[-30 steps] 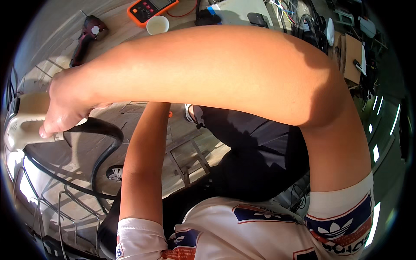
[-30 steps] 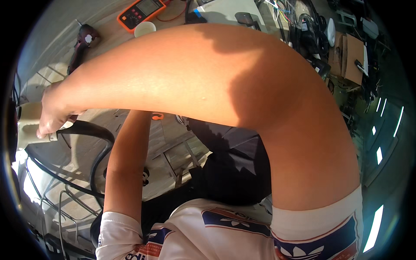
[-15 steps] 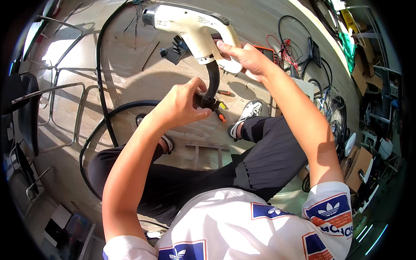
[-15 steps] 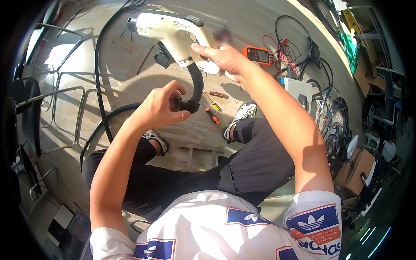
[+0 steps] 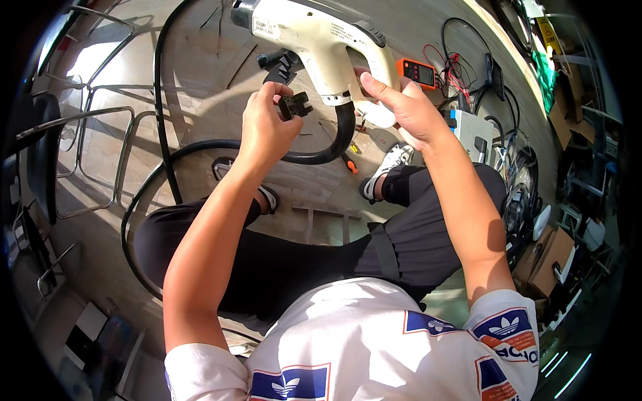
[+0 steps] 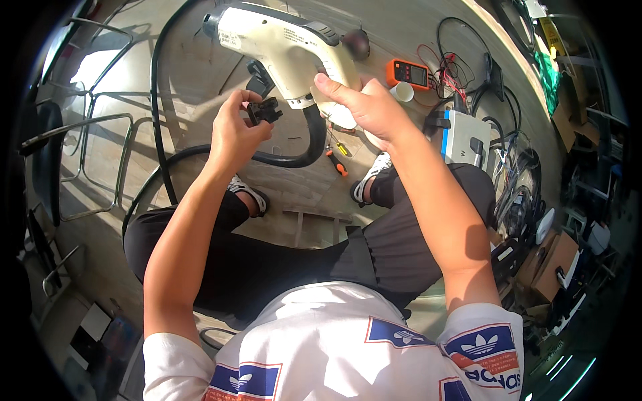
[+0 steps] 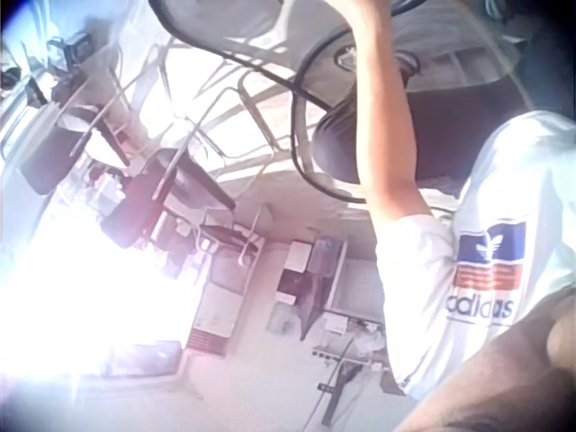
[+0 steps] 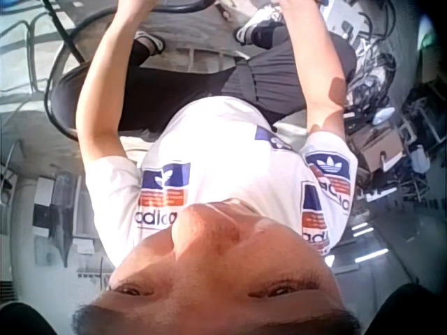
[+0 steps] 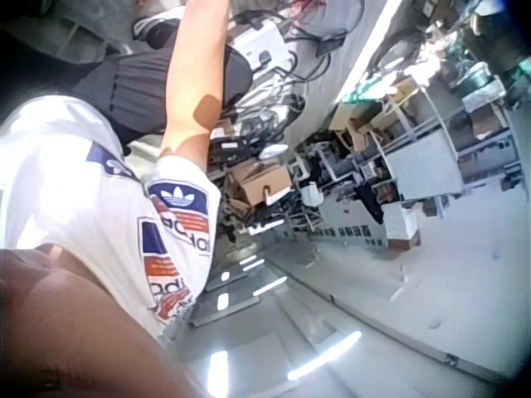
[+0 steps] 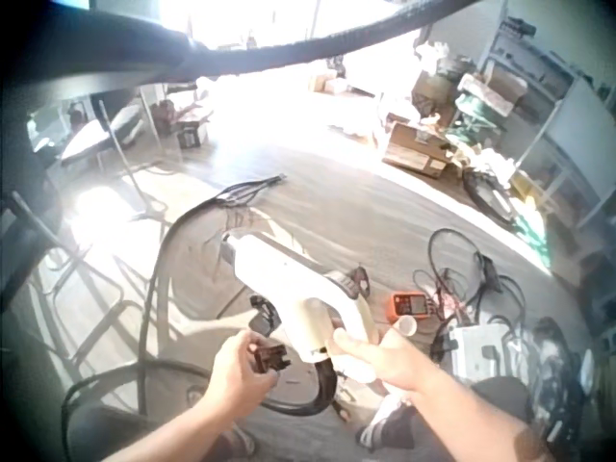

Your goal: The person disassembles an EV charger handle by removing screws with a screwdriver and a power drill. They take apart the white plastic housing and remove internal components.

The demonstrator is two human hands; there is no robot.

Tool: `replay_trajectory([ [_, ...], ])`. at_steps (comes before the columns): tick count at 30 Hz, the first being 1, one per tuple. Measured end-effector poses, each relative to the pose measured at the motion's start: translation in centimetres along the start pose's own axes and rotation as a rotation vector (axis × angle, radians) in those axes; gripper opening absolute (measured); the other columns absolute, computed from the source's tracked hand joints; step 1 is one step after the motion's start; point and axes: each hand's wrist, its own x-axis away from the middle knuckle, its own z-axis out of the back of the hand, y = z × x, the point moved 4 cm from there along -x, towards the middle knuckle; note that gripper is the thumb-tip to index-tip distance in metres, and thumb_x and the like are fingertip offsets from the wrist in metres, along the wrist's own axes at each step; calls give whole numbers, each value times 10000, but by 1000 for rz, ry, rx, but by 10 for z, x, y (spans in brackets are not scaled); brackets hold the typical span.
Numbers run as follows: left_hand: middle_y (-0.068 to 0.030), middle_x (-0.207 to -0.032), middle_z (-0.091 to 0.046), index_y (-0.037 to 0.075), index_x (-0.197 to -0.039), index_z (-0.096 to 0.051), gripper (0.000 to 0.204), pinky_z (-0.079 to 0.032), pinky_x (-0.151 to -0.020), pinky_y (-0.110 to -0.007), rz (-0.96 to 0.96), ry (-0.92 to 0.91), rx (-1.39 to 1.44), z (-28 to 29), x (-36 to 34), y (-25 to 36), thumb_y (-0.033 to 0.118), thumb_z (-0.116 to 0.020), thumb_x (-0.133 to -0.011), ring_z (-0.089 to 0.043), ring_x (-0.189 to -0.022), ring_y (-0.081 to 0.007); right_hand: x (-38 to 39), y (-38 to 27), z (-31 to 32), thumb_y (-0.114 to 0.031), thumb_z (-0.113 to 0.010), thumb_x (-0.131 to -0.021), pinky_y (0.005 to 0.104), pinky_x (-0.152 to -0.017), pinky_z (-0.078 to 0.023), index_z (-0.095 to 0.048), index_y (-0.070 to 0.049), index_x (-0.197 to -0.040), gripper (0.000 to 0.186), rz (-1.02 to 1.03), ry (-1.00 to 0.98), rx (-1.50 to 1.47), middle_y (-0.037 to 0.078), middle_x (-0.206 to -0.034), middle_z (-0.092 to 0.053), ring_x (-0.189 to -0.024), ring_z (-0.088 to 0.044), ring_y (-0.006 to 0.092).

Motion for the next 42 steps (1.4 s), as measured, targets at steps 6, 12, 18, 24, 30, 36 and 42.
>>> replay_trajectory([
  [6,-134,-1123,-606,-10,-1188,-560,447,-544,-840,-313,-41,-18,186,-23,-3,27,66,-721,-778,-651,-1048,-200,-9,4,5,-453,-750,-866,280,-678,-523,-693,43,-1054,533,-7,3,-41,93,-926,-701,-796,-650,133],
  [12,-142,-1165,-650,-87,-1282,-507,481,-506,-935,-293,27,-148,622,-28,-2,31,77,-698,-872,-620,-1126,-174,-16,0,12,-339,-711,-922,306,-798,-554,-605,15,-1225,478,-101,-26,-44,104,-1090,-678,-940,-673,163],
  [18,-162,-1147,-669,-75,-1250,-535,499,-556,-874,-302,2,-115,385,-32,-3,32,91,-759,-835,-668,-1036,-194,-16,0,13,-338,-713,-921,305,-803,-553,-607,7,-1227,473,-10,-2,-55,93,-1083,-679,-934,-672,161],
  [24,-168,-1065,-700,-71,-1210,-568,487,-579,-823,-295,-62,-107,285,-31,-10,23,152,-781,-832,-698,-954,-200,-17,3,15,-326,-707,-927,313,-802,-563,-608,10,-1210,450,-118,-26,-78,84,-1078,-674,-929,-668,154],
  [30,-113,-990,-642,-45,-1316,-497,487,-551,-697,-280,333,-208,695,-27,-13,5,265,-648,-971,-660,-805,-166,-23,10,22,-316,-711,-926,299,-813,-557,-622,9,-1179,422,-63,2,-55,78,-1064,-677,-930,-665,146],
  [36,-113,-935,-615,-4,-1312,-486,374,-556,-711,-290,497,-382,1000,-37,-4,19,270,-468,-1058,-645,-799,-187,-22,9,21,-320,-710,-927,282,-822,-543,-635,4,-1165,409,-46,12,-66,71,-1067,-681,-943,-663,136],
  [42,-156,-1086,-634,-32,-1262,-519,346,-576,-858,-305,601,-408,1167,-41,-8,29,216,-540,-1021,-674,-983,-244,-20,10,19,-334,-715,-921,267,-783,-529,-641,-6,-1150,407,-41,7,-49,57,-1033,-683,-914,-655,115],
])
